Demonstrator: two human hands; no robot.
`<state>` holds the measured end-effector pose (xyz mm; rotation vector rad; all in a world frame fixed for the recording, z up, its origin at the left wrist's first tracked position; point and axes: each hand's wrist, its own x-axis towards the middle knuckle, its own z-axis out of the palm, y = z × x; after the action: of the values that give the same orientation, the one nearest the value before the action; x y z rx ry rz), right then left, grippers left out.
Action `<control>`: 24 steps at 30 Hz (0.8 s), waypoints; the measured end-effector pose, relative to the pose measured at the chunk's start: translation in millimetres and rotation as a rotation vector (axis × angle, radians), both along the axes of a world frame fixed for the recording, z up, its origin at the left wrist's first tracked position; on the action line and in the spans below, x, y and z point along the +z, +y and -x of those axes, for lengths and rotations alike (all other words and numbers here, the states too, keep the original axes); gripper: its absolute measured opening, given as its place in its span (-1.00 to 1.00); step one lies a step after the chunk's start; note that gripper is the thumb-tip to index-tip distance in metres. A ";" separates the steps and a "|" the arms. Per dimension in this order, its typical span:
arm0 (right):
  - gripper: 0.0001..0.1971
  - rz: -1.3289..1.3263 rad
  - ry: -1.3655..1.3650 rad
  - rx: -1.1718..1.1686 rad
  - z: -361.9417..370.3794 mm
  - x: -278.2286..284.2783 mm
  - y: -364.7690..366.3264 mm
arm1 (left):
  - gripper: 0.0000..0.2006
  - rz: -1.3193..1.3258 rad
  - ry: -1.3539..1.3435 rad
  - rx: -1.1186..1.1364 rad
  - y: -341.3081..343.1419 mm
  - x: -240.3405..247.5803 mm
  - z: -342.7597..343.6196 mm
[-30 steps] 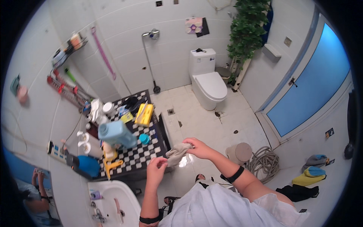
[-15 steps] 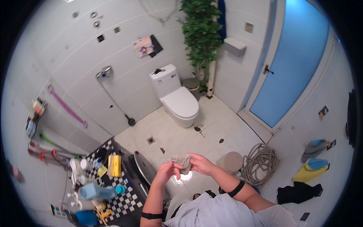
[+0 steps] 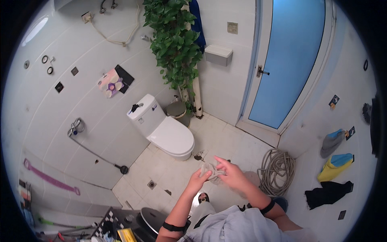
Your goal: The person wipes and cleans a small plastic container lid and a wall-mounted tissue box dispenser inside a bathroom using a rag.
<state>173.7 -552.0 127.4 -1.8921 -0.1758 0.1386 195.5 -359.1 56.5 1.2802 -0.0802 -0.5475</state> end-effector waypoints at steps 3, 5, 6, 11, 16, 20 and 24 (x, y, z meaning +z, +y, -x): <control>-0.60 0.328 0.078 0.036 -50.1 0.5 -14.9 | -0.67 -0.348 -0.289 0.023 13.0 7.1 -50.7; -0.70 0.289 0.079 0.029 -79.4 3.3 -12.4 | -0.68 -0.500 -0.472 0.096 18.7 8.8 -82.0; -0.77 0.242 0.096 0.025 -88.4 6.1 -9.0 | -0.68 -0.498 -0.471 0.091 20.1 11.5 -94.7; -0.80 0.149 -0.089 -0.117 -138.4 21.8 3.5 | -0.54 -1.063 -1.019 0.129 21.3 38.5 -152.6; -0.82 0.145 0.035 -0.220 -181.5 23.8 -8.5 | -0.51 -1.180 -0.749 -0.147 19.6 75.1 -210.1; -0.78 0.204 -0.050 -0.205 -230.2 5.9 -45.5 | -0.49 -0.604 -0.377 0.077 24.0 64.8 -255.9; -0.69 0.358 -0.214 -0.330 -310.6 -23.7 -122.9 | -0.49 -0.229 -0.147 0.262 28.5 42.0 -303.5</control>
<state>484.3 -674.9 103.7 -2.2626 0.0218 -0.2755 498.9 -330.6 98.5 1.5269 0.0289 -0.2410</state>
